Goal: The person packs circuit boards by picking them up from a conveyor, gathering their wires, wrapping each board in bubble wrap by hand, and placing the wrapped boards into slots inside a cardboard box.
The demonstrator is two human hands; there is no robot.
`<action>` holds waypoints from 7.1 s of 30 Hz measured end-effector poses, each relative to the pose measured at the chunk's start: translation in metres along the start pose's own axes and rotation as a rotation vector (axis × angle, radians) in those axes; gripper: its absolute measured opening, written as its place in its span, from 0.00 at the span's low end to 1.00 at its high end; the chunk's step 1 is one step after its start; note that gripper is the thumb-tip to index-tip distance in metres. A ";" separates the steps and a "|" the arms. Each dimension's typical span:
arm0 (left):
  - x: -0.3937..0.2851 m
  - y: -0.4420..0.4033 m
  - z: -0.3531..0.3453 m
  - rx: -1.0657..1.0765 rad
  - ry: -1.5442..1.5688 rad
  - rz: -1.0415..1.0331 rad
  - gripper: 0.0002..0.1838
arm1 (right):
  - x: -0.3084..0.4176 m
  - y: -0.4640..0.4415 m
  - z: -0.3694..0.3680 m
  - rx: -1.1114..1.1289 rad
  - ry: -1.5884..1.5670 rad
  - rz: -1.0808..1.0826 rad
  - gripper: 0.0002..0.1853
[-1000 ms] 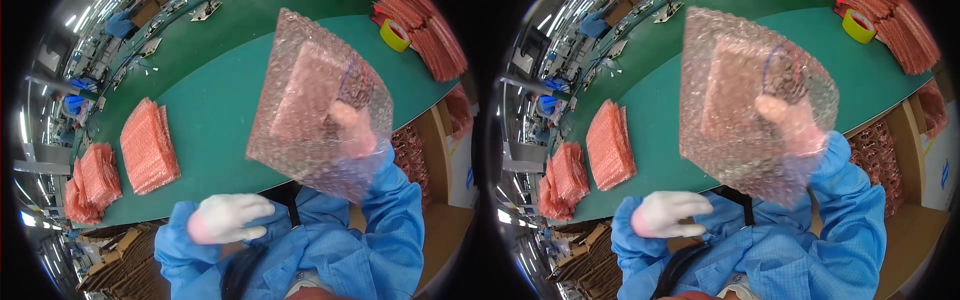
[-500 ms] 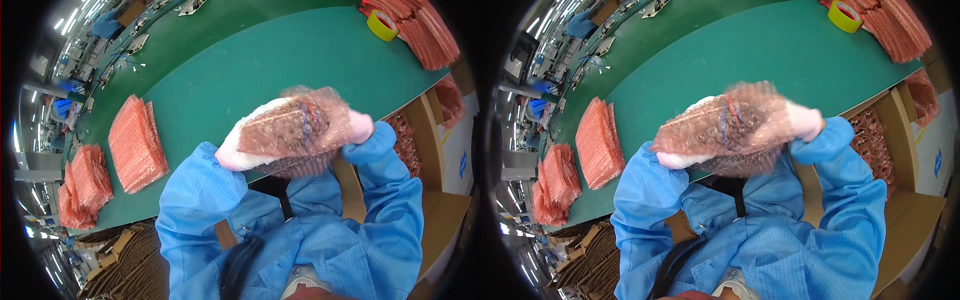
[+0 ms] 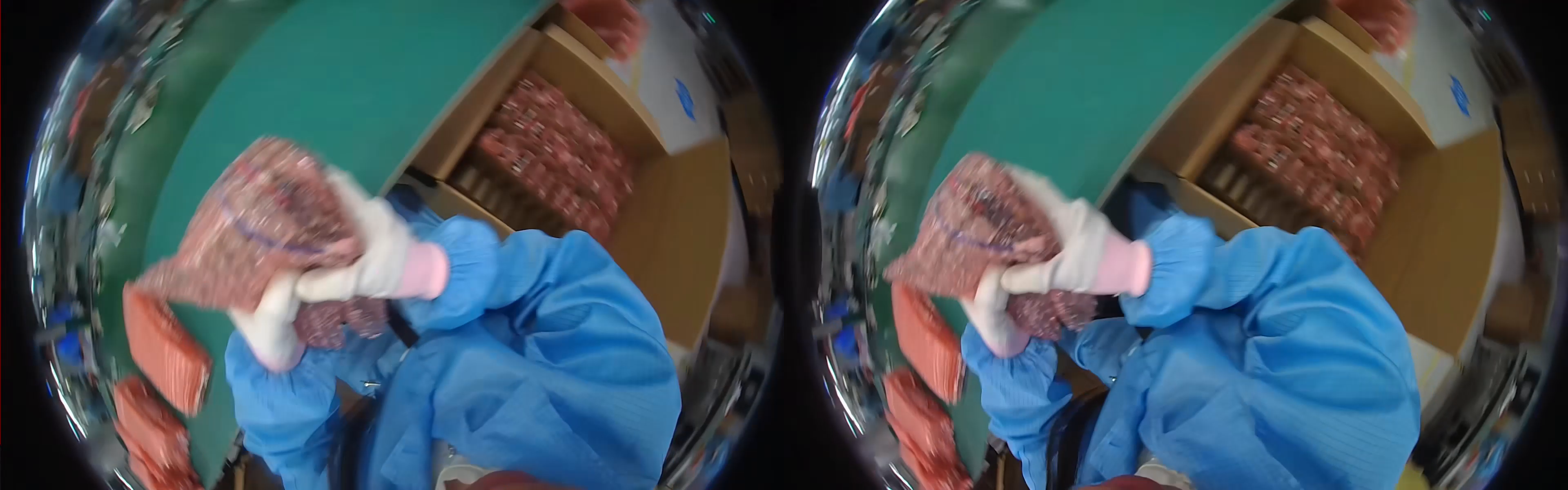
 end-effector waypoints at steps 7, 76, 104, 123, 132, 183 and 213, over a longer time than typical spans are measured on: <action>-0.020 -0.038 -0.007 0.208 -0.240 -0.714 0.39 | 0.021 0.083 0.139 -0.508 0.337 -0.417 0.18; -0.024 0.016 0.303 -0.643 -1.139 -0.056 0.10 | -0.261 -0.507 -0.070 0.445 1.701 0.006 0.10; 0.001 0.025 0.109 0.308 0.890 -0.126 0.32 | -0.007 -0.103 -0.057 0.791 1.590 0.755 0.21; 0.012 -0.006 0.139 0.069 1.071 -0.050 0.32 | -0.047 -0.135 -0.071 0.751 1.059 0.583 0.13; 0.000 -0.012 0.129 0.101 0.849 -0.071 0.34 | -0.044 -0.126 -0.059 0.935 1.497 0.576 0.25; -0.026 -0.028 0.076 -0.549 -1.142 -0.553 0.53 | -0.024 -0.101 -0.105 0.392 -0.527 -0.301 0.29; -0.146 0.135 0.068 -0.283 -0.837 -1.481 0.34 | -0.011 -0.117 -0.058 0.498 -0.312 -0.428 0.37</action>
Point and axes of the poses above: each hand's wrist, its own y-axis away from the middle knuckle, its own z-axis out of the back of the hand, x = y × z, the point moved 1 cm from there along -y, towards the middle knuckle, and after that the axes turned 6 degrees about x, right-handed, at the moved point
